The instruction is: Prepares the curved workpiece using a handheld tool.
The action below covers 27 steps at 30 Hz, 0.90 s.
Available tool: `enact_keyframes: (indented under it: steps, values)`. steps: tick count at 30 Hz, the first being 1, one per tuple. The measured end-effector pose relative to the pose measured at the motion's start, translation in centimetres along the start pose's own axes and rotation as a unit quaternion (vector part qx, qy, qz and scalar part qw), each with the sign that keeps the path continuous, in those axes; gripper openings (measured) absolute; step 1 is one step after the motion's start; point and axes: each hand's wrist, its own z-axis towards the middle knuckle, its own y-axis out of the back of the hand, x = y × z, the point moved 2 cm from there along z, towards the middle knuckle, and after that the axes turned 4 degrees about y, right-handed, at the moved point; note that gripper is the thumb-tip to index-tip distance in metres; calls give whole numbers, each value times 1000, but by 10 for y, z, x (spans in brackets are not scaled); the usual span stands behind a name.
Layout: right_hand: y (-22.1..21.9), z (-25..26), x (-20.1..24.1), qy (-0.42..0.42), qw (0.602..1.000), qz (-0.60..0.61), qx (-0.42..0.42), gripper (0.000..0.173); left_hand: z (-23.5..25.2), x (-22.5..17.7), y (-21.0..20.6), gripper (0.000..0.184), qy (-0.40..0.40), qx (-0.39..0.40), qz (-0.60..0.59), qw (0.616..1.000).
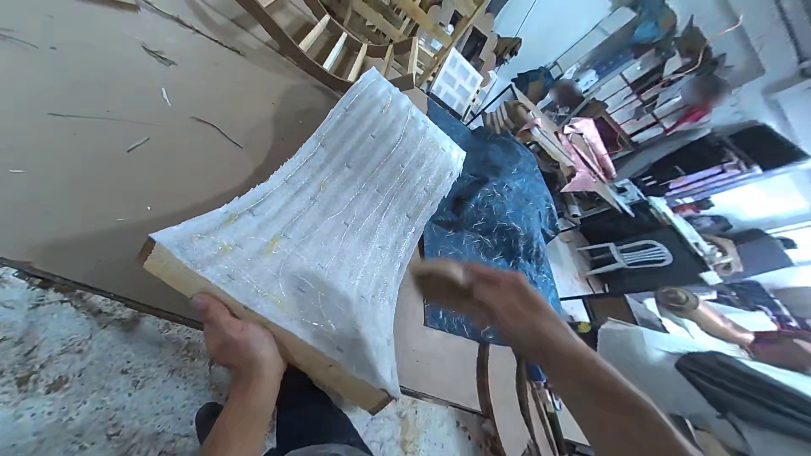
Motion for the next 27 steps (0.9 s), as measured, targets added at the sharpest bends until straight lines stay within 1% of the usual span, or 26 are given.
enact_keyframes:
  steps: [1, 2, 3, 4, 5, 6, 7, 8, 10, 11, 13, 14, 15, 16, 17, 18, 19, 20, 21, 22, 23, 24, 25, 27]
  values:
    - [14, 38, -22, -2, 995, -73, -67, 37, 1, 0, 0, 64, 3, -4, 11, 1000]
    - [20, 78, -46, 15, 981, -151, -122, 41, 2, 1, 0, 65, 4, -11, 17, 1000]
    - [16, 111, -70, 43, 962, -217, -157, 45, 3, 3, 0, 65, 4, -15, 19, 1000]
    - [3, 136, -94, 72, 946, -273, -159, 53, 3, 5, 3, 65, 4, -10, 17, 1000]
    - [-17, 147, -114, 104, 935, -303, -150, 57, 3, 7, 5, 65, 2, -1, 11, 1000]
    - [-41, 143, -125, 134, 934, -306, -131, 61, 4, 8, 4, 66, -2, 3, 2, 1000]
    - [-65, 123, -127, 158, 937, -295, -104, 61, 5, 10, 2, 67, -6, 7, -8, 1000]
    - [-88, 92, -120, 159, 947, -270, -62, 60, 5, 13, 2, 67, -9, 7, -13, 1000]
    - [-116, 18, -91, 119, 970, -211, 32, 62, 6, 18, 6, 68, -15, 5, -16, 1000]
    - [-119, -15, -72, 116, 976, -173, 56, 61, 8, 19, 5, 68, -19, 7, -17, 1000]
    - [-105, -74, -33, 124, 980, -98, 121, 58, 6, 18, 7, 67, -13, 11, -9, 1000]
    - [-89, -90, -15, 118, 977, -48, 171, 52, 5, 16, 7, 67, -7, 7, 0, 1000]
    - [-71, -95, -3, 102, 971, 8, 218, 47, 3, 15, 8, 67, -2, -7, 12, 1000]
    - [-53, -86, 3, 79, 966, 48, 243, 43, 2, 14, 9, 66, 2, -25, 29, 999]
    - [-36, -61, 4, 62, 976, 41, 204, 39, 1, 12, 7, 67, 5, -46, 46, 998]
    - [-21, -23, 1, 55, 992, -23, 110, 36, 0, 10, 4, 67, 13, -47, 49, 998]
    - [-8, 25, -5, 61, 992, -110, 7, 34, -2, 9, 2, 66, 20, -38, 42, 998]
    - [1, 78, -14, 80, 974, -192, -87, 37, -2, 9, 1, 66, 21, -38, 34, 998]
    - [6, 129, -25, 108, 947, -261, -153, 45, -2, 10, 2, 66, 20, -40, 28, 999]
    - [3, 172, -39, 122, 927, -309, -172, 57, -2, 11, 4, 65, 20, -39, 25, 999]
    - [-5, 199, -55, 128, 920, -333, -165, 66, -4, 11, 5, 65, 21, -38, 20, 999]
    - [-21, 209, -65, 128, 921, -339, -144, 71, -4, 11, 3, 64, 22, -33, 11, 999]
    - [-43, 201, -68, 130, 924, -342, -113, 70, -3, 10, 1, 63, 21, -26, 2, 999]
    - [-91, 142, -60, 123, 940, -317, -10, 64, -4, 10, -2, 62, 22, -28, -16, 999]
